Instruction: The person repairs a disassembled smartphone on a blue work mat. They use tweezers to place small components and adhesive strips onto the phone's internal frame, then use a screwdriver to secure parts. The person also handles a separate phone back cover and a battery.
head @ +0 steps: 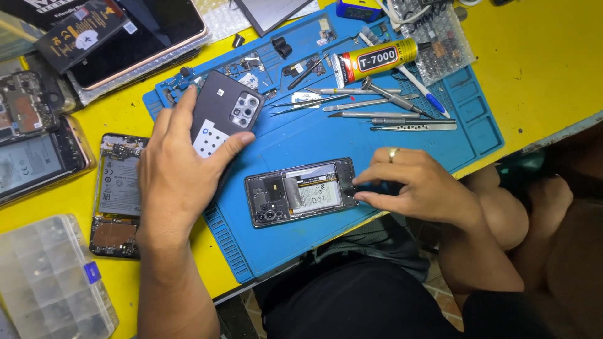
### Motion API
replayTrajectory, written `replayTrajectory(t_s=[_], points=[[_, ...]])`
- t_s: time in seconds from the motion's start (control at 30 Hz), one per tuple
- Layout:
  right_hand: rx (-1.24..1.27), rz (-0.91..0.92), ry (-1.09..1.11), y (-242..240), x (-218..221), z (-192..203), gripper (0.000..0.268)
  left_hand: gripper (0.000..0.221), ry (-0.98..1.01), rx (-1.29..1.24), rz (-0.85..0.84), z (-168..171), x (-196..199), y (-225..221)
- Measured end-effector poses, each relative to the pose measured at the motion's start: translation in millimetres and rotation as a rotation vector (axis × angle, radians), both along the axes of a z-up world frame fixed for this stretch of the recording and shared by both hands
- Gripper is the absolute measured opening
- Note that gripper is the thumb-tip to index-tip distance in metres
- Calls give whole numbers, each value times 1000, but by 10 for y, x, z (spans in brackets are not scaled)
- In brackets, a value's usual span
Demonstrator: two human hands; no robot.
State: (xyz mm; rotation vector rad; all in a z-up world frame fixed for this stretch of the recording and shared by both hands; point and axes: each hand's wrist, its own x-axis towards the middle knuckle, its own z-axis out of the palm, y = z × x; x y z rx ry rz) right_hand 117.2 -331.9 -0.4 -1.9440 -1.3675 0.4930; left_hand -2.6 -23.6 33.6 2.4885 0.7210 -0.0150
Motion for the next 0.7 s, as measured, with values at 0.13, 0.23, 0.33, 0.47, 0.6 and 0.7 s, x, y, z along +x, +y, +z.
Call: replayTrajectory(t_s=[0.13, 0.23, 0.33, 0.47, 0.6, 0.7], points=[[-27, -31, -194, 125, -67, -12, 40, 71, -126, 19, -21, -139, -39, 58], [-158, 38, -167, 233, -89, -4, 71, 57, -158, 24, 4, -178, -46, 91], [-187, 115, -258, 299, -113, -70, 87, 55, -144, -8, 18, -173, -47, 107], [-163, 119, -345, 298, -107, -186, 94, 57, -131, 11, 21, -150, -58, 104], [-116, 105, -301, 275, -77, -241, 94, 57, -113, 36, 16, -156, -59, 110], [-137, 103, -250, 269, -65, -235, 92, 58, -113, 25, -7, -177, -60, 114]])
